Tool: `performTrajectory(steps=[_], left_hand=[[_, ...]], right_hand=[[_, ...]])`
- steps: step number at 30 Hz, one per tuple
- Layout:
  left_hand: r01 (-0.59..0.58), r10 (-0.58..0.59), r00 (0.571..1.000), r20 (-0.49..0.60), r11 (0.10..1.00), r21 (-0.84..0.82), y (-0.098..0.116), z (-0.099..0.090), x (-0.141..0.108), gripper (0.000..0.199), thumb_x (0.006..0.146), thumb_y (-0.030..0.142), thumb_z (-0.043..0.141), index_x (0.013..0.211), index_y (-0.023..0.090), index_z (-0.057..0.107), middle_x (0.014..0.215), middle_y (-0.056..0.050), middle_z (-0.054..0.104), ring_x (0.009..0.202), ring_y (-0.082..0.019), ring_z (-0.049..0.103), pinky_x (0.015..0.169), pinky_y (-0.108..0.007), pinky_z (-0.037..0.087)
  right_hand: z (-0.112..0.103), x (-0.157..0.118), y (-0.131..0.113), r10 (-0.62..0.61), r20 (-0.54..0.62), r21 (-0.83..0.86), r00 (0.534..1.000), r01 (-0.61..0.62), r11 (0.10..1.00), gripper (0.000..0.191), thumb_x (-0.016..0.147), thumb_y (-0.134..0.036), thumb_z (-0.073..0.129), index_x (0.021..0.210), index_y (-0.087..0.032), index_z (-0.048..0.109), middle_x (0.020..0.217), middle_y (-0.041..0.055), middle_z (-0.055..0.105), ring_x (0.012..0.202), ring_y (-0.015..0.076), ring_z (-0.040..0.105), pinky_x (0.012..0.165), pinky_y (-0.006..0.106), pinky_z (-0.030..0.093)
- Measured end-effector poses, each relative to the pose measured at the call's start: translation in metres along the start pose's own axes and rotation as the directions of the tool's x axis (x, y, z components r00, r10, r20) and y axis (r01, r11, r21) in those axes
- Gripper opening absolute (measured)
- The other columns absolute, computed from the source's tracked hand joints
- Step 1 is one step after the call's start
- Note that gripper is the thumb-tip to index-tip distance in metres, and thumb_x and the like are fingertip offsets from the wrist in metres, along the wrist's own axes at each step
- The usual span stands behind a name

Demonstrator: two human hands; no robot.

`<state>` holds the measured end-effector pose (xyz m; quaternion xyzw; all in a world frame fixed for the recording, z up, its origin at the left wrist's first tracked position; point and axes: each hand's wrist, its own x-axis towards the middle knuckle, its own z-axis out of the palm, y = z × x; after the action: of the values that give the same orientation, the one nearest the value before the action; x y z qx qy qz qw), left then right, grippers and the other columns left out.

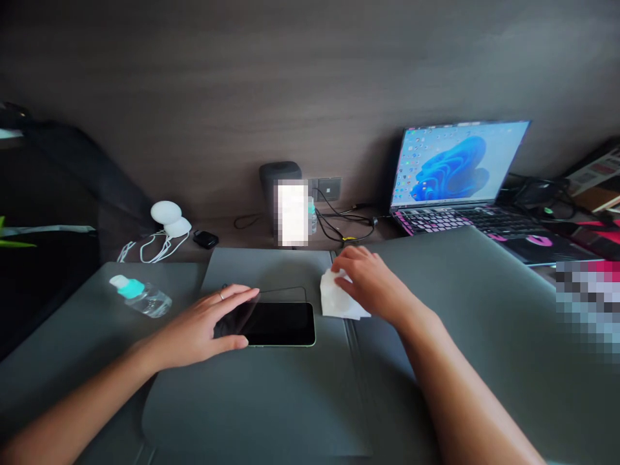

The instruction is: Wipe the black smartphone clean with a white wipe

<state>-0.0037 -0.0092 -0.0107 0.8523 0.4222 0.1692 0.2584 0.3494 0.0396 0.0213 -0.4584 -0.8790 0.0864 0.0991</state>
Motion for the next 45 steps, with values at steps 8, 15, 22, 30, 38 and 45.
performTrajectory(steps=[8,15,22,30,38,45], left_hand=[[0.009,-0.011,0.999,0.048,0.999,0.044,0.012,0.009,0.004,0.071,0.088,0.049,0.066,0.151,0.036,0.035,0.153,-0.005,0.042,0.134,-0.034,0.046,0.111,-0.046,0.039],[0.000,-0.002,0.999,0.039,0.999,0.041,0.009,0.014,0.006,0.073,0.089,0.048,0.066,0.152,0.036,0.031,0.154,-0.004,0.040,0.135,-0.032,0.045,0.111,-0.045,0.039],[-0.041,0.040,0.999,0.021,0.998,0.041,0.004,0.015,0.005,0.076,0.085,0.047,0.071,0.150,0.035,0.035,0.149,-0.005,0.045,0.137,-0.032,0.040,0.111,-0.047,0.038],[0.012,-0.012,1.000,0.000,0.999,0.048,-0.004,0.008,0.001,0.067,0.080,0.037,0.075,0.141,0.032,0.047,0.145,-0.004,0.051,0.135,-0.031,0.043,0.110,-0.047,0.041],[0.037,-0.036,0.999,-0.014,0.998,0.051,-0.005,0.005,-0.001,0.065,0.078,0.036,0.077,0.138,0.034,0.052,0.141,-0.002,0.056,0.133,-0.030,0.047,0.109,-0.047,0.043],[0.078,-0.079,0.997,0.012,0.994,0.073,-0.007,0.001,-0.001,0.066,0.076,0.035,0.079,0.138,0.035,0.054,0.140,-0.001,0.058,0.130,-0.029,0.050,0.110,-0.047,0.042]], right_hand=[[0.008,0.005,-0.053,-0.125,-0.157,0.178,0.980,0.152,0.972,0.047,0.092,-0.050,0.058,0.131,-0.024,0.055,0.128,0.0120,0.058,0.117,0.0278,0.056,0.098,0.042,0.048],[0.027,0.002,-0.077,-0.242,0.039,0.199,0.970,0.229,0.953,0.061,0.079,-0.040,0.077,0.130,-0.018,0.054,0.131,0.0132,0.058,0.113,0.0272,0.057,0.098,0.041,0.047],[0.028,0.002,-0.070,-0.225,0.090,0.206,0.970,0.203,0.957,0.065,0.076,-0.040,0.080,0.132,-0.022,0.054,0.129,0.0112,0.057,0.112,0.0272,0.057,0.096,0.040,0.048],[0.020,0.001,-0.071,-0.178,0.183,0.252,0.967,0.129,0.959,0.064,0.077,-0.043,0.079,0.132,-0.023,0.055,0.128,0.0090,0.055,0.112,0.0254,0.057,0.095,0.037,0.047],[0.021,0.000,-0.069,-0.197,0.204,0.305,0.959,0.129,0.944,0.062,0.081,-0.039,0.076,0.137,-0.026,0.052,0.133,0.0077,0.050,0.116,0.0239,0.053,0.099,0.036,0.045],[0.022,0.001,-0.071,-0.205,0.200,0.303,0.958,0.139,0.943,0.062,0.083,-0.046,0.072,0.139,-0.025,0.053,0.133,0.0105,0.051,0.117,0.0264,0.052,0.098,0.040,0.047]])
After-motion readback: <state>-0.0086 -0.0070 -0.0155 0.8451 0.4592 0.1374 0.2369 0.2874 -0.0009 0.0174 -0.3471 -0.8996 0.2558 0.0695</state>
